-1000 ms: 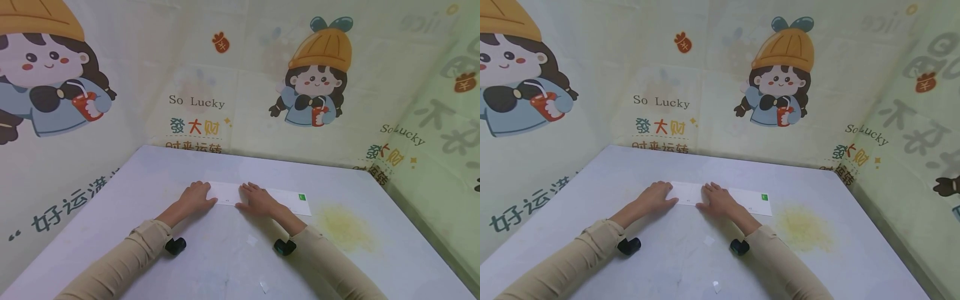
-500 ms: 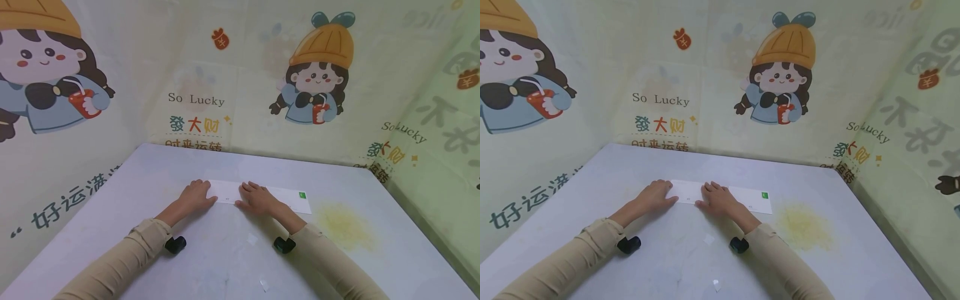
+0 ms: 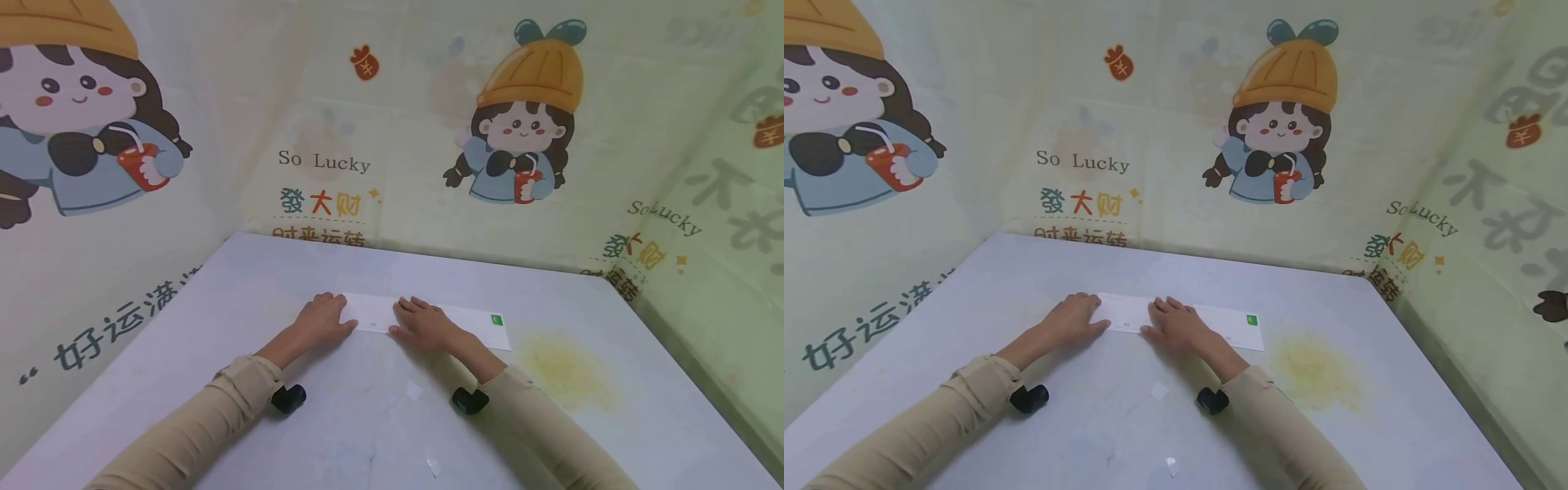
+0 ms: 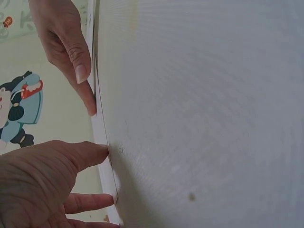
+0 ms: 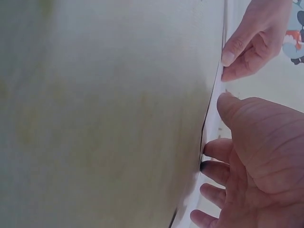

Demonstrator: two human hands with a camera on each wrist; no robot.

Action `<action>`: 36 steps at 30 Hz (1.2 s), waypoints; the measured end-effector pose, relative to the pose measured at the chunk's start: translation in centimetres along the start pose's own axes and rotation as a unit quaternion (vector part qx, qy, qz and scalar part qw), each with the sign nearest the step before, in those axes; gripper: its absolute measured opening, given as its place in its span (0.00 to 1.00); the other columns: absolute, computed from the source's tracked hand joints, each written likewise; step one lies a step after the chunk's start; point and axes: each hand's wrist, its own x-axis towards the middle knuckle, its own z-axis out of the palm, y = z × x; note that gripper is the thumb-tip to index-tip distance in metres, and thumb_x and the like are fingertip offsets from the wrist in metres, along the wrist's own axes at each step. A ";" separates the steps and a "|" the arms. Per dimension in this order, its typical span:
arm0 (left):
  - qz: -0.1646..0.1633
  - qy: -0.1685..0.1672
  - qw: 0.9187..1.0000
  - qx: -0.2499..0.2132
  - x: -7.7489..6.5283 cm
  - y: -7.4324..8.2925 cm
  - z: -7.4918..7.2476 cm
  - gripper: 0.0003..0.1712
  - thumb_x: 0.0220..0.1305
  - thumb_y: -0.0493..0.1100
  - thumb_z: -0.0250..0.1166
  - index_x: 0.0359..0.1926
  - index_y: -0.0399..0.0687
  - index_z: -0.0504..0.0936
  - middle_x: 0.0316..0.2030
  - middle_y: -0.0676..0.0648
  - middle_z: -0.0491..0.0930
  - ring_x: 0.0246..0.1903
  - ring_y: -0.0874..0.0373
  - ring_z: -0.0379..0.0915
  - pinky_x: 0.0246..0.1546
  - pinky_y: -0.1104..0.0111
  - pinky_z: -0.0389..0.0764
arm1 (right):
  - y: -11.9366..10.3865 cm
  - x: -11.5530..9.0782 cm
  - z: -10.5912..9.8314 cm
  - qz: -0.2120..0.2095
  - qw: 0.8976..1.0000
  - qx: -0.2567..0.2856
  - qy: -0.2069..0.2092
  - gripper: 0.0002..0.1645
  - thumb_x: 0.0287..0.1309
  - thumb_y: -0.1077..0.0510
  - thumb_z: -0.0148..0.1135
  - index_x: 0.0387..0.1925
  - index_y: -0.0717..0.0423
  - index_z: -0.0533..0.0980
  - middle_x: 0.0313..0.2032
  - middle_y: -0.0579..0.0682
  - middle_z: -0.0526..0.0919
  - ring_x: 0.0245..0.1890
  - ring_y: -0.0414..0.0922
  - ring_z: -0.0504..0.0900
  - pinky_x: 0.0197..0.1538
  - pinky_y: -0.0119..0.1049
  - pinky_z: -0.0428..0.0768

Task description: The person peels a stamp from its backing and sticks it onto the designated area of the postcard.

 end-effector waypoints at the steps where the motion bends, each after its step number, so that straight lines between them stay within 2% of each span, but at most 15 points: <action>1: 0.000 0.000 1.000 0.001 0.0 0.1 0.0 0.34 0.69 0.53 0.67 0.66 0.34 0.73 0.56 0.34 0.77 0.54 0.42 0.73 0.61 0.49 0.74 | 0.1 0.0 0.0 0.000 1.000 -0.001 0.001 0.39 0.78 0.41 0.47 0.78 0.59 0.59 0.78 0.58 0.58 0.78 0.61 0.53 0.72 0.64 0.59; 9: 0.003 0.010 1.000 0.005 -0.1 0.3 -0.2 0.33 0.69 0.52 0.67 0.65 0.33 0.74 0.54 0.34 0.78 0.52 0.42 0.73 0.59 0.50 0.75 | 0.2 -0.2 -0.3 0.005 1.000 0.001 -0.014 0.40 0.78 0.40 0.47 0.78 0.60 0.57 0.78 0.59 0.56 0.79 0.61 0.51 0.72 0.64 0.58; 19: 0.001 0.008 1.000 0.005 -0.4 0.0 0.0 0.33 0.69 0.52 0.67 0.65 0.33 0.74 0.53 0.34 0.78 0.51 0.42 0.73 0.59 0.49 0.74 | 0.4 -0.3 0.0 0.009 1.000 0.010 -0.024 0.40 0.78 0.42 0.48 0.78 0.62 0.56 0.78 0.61 0.56 0.78 0.61 0.53 0.72 0.64 0.59; 36: 0.002 0.015 1.000 0.000 -0.4 0.2 0.1 0.33 0.69 0.52 0.67 0.65 0.33 0.73 0.53 0.34 0.78 0.52 0.42 0.72 0.60 0.49 0.74 | 0.8 -0.6 0.1 0.005 1.000 0.017 -0.011 0.40 0.77 0.42 0.49 0.78 0.63 0.57 0.78 0.62 0.57 0.78 0.61 0.53 0.72 0.64 0.59</action>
